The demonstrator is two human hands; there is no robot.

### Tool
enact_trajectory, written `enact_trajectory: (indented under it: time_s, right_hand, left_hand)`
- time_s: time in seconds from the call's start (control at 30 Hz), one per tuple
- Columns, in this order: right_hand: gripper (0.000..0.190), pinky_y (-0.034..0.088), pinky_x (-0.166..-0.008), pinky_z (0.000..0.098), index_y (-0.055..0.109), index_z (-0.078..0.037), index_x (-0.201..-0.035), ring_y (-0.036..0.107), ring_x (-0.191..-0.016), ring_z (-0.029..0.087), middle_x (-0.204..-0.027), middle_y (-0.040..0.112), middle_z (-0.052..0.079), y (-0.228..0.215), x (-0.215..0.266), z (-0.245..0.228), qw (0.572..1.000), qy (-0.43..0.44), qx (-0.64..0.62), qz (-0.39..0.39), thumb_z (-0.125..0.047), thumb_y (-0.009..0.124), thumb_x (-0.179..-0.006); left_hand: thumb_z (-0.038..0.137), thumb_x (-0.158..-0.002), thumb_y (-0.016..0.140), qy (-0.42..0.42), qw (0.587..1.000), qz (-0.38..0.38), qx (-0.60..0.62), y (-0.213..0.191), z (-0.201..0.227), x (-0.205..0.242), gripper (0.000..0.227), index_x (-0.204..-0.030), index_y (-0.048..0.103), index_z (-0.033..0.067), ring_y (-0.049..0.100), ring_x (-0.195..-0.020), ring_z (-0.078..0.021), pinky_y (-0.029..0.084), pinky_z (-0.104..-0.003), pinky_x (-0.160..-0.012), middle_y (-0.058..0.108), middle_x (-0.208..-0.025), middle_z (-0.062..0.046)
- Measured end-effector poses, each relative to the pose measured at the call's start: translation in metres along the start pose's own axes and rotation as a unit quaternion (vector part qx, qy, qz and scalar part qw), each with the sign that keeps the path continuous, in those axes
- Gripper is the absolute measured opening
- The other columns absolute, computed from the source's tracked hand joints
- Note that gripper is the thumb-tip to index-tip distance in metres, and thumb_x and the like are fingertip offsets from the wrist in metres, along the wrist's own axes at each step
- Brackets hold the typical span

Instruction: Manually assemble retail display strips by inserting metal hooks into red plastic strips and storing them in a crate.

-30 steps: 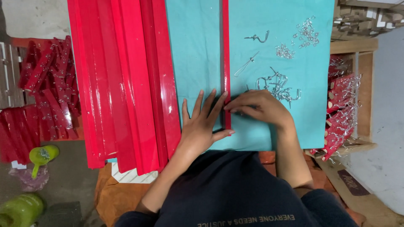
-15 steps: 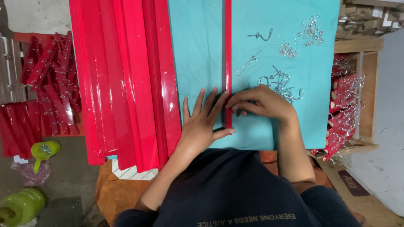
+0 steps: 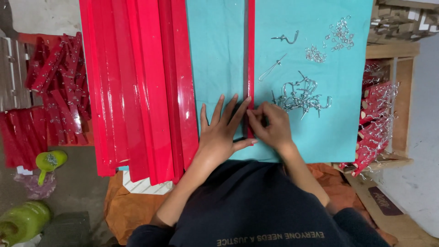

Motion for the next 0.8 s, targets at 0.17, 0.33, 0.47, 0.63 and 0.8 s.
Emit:
enact_trajectory:
  time_s: [0.17, 0.33, 0.47, 0.63, 0.8]
  right_hand:
    - [0.017, 0.051, -0.06, 0.0317, 0.07, -0.012, -0.085, 0.065, -0.06, 0.022, -0.057, 0.06, -0.002, 0.001, 0.012, -0.009, 0.996, 0.075, -0.023, 0.052, -0.018, 0.087, -0.088]
    - [0.019, 0.051, -0.061, 0.0311, 0.076, -0.012, -0.113, 0.061, -0.055, 0.018, -0.06, 0.063, 0.002, -0.032, -0.028, -0.036, 0.986, 0.078, -0.123, -0.087, -0.011, 0.077, -0.094]
    - [0.01, 0.054, -0.075, 0.0406, 0.077, -0.012, -0.105, 0.074, -0.077, 0.03, -0.081, 0.075, 0.01, -0.041, -0.05, -0.046, 0.973, 0.022, -0.148, -0.174, -0.01, 0.074, -0.096]
    - [0.007, 0.047, -0.078, 0.0398, 0.075, -0.011, -0.097, 0.067, -0.08, 0.029, -0.077, 0.07, 0.007, -0.029, -0.039, -0.03, 0.982, -0.054, -0.098, -0.154, -0.017, 0.078, -0.094]
    - [0.02, 0.039, -0.081, 0.0361, 0.066, -0.016, -0.083, 0.061, -0.068, 0.02, -0.067, 0.059, -0.004, -0.004, 0.001, -0.016, 0.995, -0.066, 0.063, 0.04, -0.023, 0.084, -0.089]
  left_hand:
    - [0.065, -0.08, 0.074, -0.003, 1.0, -0.016, -0.001, -0.004, 0.001, 0.0, 0.108, -0.167, 0.02, 0.029, 0.022, -0.156, -0.0384, 0.006, -0.076, -0.117, 0.037, -0.165, -0.009]
    - [0.065, -0.082, 0.073, -0.006, 1.0, -0.026, 0.016, -0.003, 0.0, 0.001, 0.107, -0.167, 0.018, 0.0293, 0.019, -0.157, -0.0387, 0.004, -0.076, -0.116, 0.035, -0.166, -0.009]
    - [0.066, -0.082, 0.074, 0.003, 1.0, -0.011, 0.015, 0.0, -0.001, 0.001, 0.107, -0.167, 0.019, 0.0287, 0.02, -0.156, -0.0403, 0.003, -0.077, -0.116, 0.036, -0.166, -0.01]
    - [0.067, -0.083, 0.073, 0.003, 1.0, -0.003, 0.015, -0.001, -0.001, 0.003, 0.107, -0.167, 0.02, 0.0282, 0.021, -0.156, -0.0407, 0.003, -0.077, -0.116, 0.036, -0.165, -0.01]
    - [0.066, -0.081, 0.075, -0.001, 1.0, -0.015, 0.009, 0.005, -0.004, 0.002, 0.109, -0.167, 0.018, 0.0309, 0.018, -0.157, -0.0385, 0.003, -0.076, -0.116, 0.034, -0.166, -0.009]
Point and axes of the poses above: each hand's wrist, its own x-axis away from the middle knuckle, its own y-axis out of the palm, z = x × y, the point moved 4 cm from there along -x, towards the middle knuckle
